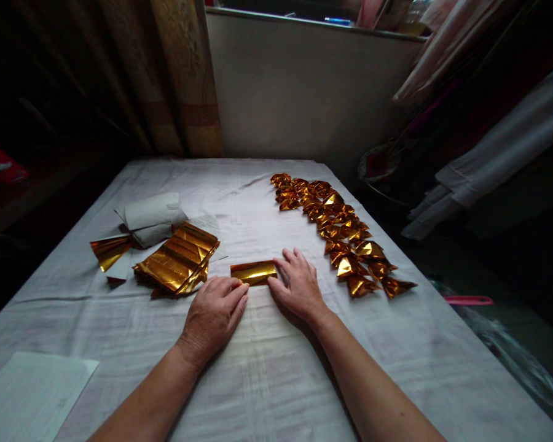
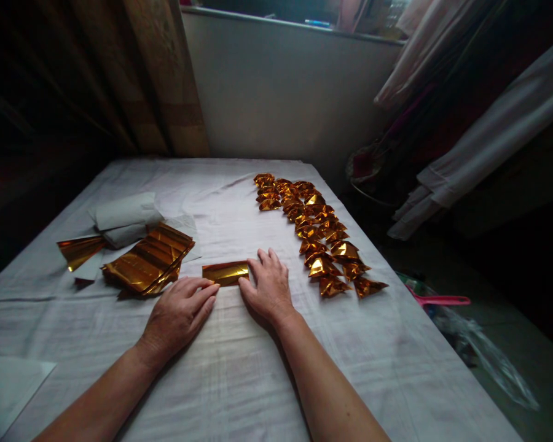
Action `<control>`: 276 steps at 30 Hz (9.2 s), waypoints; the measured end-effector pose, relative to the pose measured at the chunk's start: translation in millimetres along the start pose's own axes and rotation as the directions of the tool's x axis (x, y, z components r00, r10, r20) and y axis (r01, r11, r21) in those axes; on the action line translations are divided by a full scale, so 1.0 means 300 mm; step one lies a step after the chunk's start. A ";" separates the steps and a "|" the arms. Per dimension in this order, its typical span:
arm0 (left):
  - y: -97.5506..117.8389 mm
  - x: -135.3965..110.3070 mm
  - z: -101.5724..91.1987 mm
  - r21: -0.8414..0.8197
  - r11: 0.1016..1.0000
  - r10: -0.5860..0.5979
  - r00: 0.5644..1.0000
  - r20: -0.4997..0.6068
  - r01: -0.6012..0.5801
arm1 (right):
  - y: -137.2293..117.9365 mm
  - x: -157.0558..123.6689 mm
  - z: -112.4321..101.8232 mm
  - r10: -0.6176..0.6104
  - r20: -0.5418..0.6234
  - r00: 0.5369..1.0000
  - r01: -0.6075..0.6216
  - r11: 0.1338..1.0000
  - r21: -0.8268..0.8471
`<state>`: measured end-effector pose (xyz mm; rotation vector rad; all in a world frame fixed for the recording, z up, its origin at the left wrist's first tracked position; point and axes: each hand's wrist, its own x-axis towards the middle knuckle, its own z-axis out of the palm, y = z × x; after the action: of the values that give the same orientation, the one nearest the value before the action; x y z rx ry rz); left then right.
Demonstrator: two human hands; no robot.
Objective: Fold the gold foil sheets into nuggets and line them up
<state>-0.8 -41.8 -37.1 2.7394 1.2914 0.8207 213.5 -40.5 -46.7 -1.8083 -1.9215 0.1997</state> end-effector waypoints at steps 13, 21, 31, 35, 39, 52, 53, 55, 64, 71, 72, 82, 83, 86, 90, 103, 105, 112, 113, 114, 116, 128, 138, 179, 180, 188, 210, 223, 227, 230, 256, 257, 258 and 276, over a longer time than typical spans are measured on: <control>0.012 -0.006 0.003 0.060 0.998 -0.016 0.999 0.037 0.014 | 0.022 0.000 -0.001 0.014 -0.110 0.994 0.020 0.953 0.304; 0.012 -0.003 -0.003 0.078 0.997 -0.012 1.000 0.021 0.011 | 0.014 0.004 -0.014 0.052 -0.095 0.994 -0.008 0.913 0.409; 0.064 -0.010 0.003 -0.074 0.996 0.044 0.993 -0.108 -0.052 | -0.093 -0.018 0.009 0.290 -0.007 0.957 -0.180 0.613 0.770; 0.060 -0.009 0.011 -0.128 0.992 -0.005 0.994 -0.114 -0.009 | -0.123 -0.029 0.013 0.253 0.039 0.967 -0.171 0.523 0.835; 0.061 -0.008 0.012 -0.189 0.982 -0.038 0.992 -0.122 0.015 | -0.134 -0.035 0.008 0.178 0.004 0.984 -0.093 0.495 0.864; 0.071 0.003 -0.007 -0.567 0.745 -0.452 0.891 -0.041 0.352 | -0.178 -0.065 -0.035 -0.068 -0.163 0.984 0.171 0.592 0.788; 0.071 0.009 -0.013 -0.601 0.692 -0.502 0.865 -0.003 0.400 | -0.179 -0.066 -0.034 -0.092 -0.169 0.981 0.190 0.605 0.773; 0.069 0.023 -0.024 -0.657 0.597 -0.573 0.818 0.052 0.460 | -0.182 -0.069 -0.032 -0.135 -0.176 0.975 0.221 0.635 0.740; 0.050 0.056 -0.050 -0.746 0.443 -0.638 0.760 0.128 0.497 | -0.103 -0.013 -0.055 -0.050 -0.352 0.935 0.232 0.837 0.496; 0.049 0.055 -0.054 -0.794 0.272 -0.651 0.711 0.265 0.544 | -0.034 0.019 -0.080 0.146 -0.071 0.987 -0.056 0.717 0.695; 0.050 0.055 -0.054 -0.797 0.261 -0.646 0.712 0.276 0.545 | -0.032 0.020 -0.084 0.137 -0.054 0.989 -0.059 0.702 0.710; 0.044 0.056 -0.059 -0.820 0.226 -0.620 0.727 0.295 0.525 | -0.021 0.033 -0.146 0.007 -0.010 1.000 0.001 0.741 0.672; 0.041 0.055 -0.057 -0.817 0.226 -0.615 0.728 0.301 0.530 | -0.020 0.033 -0.146 0.010 -0.016 1.000 0.004 0.742 0.671; 0.032 0.052 -0.046 -0.824 0.288 -0.602 0.762 0.240 0.488 | -0.019 0.030 -0.138 0.037 -0.013 0.999 -0.017 0.710 0.704; 0.018 0.046 -0.037 -0.796 0.487 -0.522 0.851 0.064 0.359 | -0.022 0.029 -0.133 0.052 0.028 0.998 -0.054 0.616 0.786; -0.052 0.004 0.004 -0.227 0.971 0.055 0.993 -0.104 -0.077 | 0.044 0.005 -0.069 -0.267 0.053 0.962 0.223 0.886 0.406; -0.055 0.002 0.006 -0.237 0.969 0.057 0.996 -0.071 -0.073 | 0.044 0.007 -0.073 -0.313 0.083 0.946 0.265 0.895 0.360; -0.039 0.006 -0.020 -0.126 0.990 0.061 0.998 0.019 -0.058 | 0.031 0.008 -0.088 -0.401 0.129 0.907 0.367 0.903 0.226; -0.034 0.007 -0.024 -0.104 0.993 0.057 0.998 0.013 -0.056 | 0.033 0.008 -0.087 -0.408 0.126 0.904 0.376 0.901 0.216; -0.028 0.009 -0.026 -0.086 0.995 0.055 0.998 0.005 -0.055 | 0.035 0.009 -0.086 -0.415 0.116 0.902 0.386 0.898 0.213; -0.022 0.010 -0.028 -0.061 0.996 0.057 0.998 -0.007 -0.057 | 0.038 0.012 -0.085 -0.430 0.090 0.898 0.403 0.887 0.224; -0.040 0.001 -0.018 -0.122 0.991 -0.058 0.997 0.055 0.064 | 0.043 0.015 -0.066 -0.388 0.079 0.918 0.368 0.911 0.187; -0.024 0.003 0.003 -0.057 0.979 -0.193 0.980 0.056 0.196 | 0.006 0.008 -0.017 -0.195 -0.005 0.981 0.194 0.971 0.141; 0.040 -0.012 -0.046 0.076 0.997 -0.014 0.980 0.200 -0.001 | 0.009 -0.001 0.024 -0.057 -0.082 0.995 0.064 0.994 0.092; 0.044 -0.011 -0.051 0.092 0.996 -0.023 0.979 0.201 0.005 | 0.009 -0.001 0.024 -0.057 -0.081 0.995 0.064 0.994 0.093; 0.115 -0.019 -0.072 0.228 0.969 -0.151 0.958 0.242 0.096 | 0.013 -0.001 0.022 -0.048 -0.067 0.997 0.053 0.995 0.081; 0.098 -0.019 -0.069 0.160 0.983 -0.118 0.975 0.186 0.088 | 0.021 0.001 0.025 -0.047 -0.093 0.995 0.055 0.994 0.092; -0.018 -0.036 0.017 0.032 0.992 -0.121 0.989 -0.086 0.124 | 0.032 -0.007 0.003 -0.078 -0.163 0.984 0.127 0.939 0.318; -0.029 -0.037 0.022 -0.049 0.985 -0.170 0.981 -0.089 0.166 | 0.040 -0.008 -0.003 -0.022 -0.181 0.983 0.107 0.874 0.474; -0.027 -0.030 0.005 -0.091 0.979 -0.186 0.982 -0.026 0.183 | 0.044 -0.008 -0.007 0.013 -0.176 0.984 0.088 0.829 0.552; -0.024 -0.012 -0.022 -0.115 0.974 -0.185 0.976 0.113 0.197 | 0.093 -0.017 -0.048 -0.244 0.026 0.969 0.220 0.913 0.343; -0.025 -0.012 -0.023 -0.113 0.974 -0.182 0.977 0.113 0.195 | 0.094 -0.017 -0.044 -0.244 0.013 0.970 0.226 0.917 0.330; -0.026 -0.011 -0.023 -0.111 0.975 -0.180 0.977 0.115 0.193 | 0.095 -0.017 -0.039 -0.244 0.002 0.970 0.231 0.919 0.318; -0.058 -0.023 -0.007 -0.057 0.997 -0.052 0.993 0.103 0.058 | 0.102 -0.010 -0.047 -0.274 0.027 0.961 0.252 0.917 0.310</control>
<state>-17.9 -35.6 -42.2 2.6490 1.2944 0.6944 247.1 -43.1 -48.2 -1.3443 -2.0297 0.4454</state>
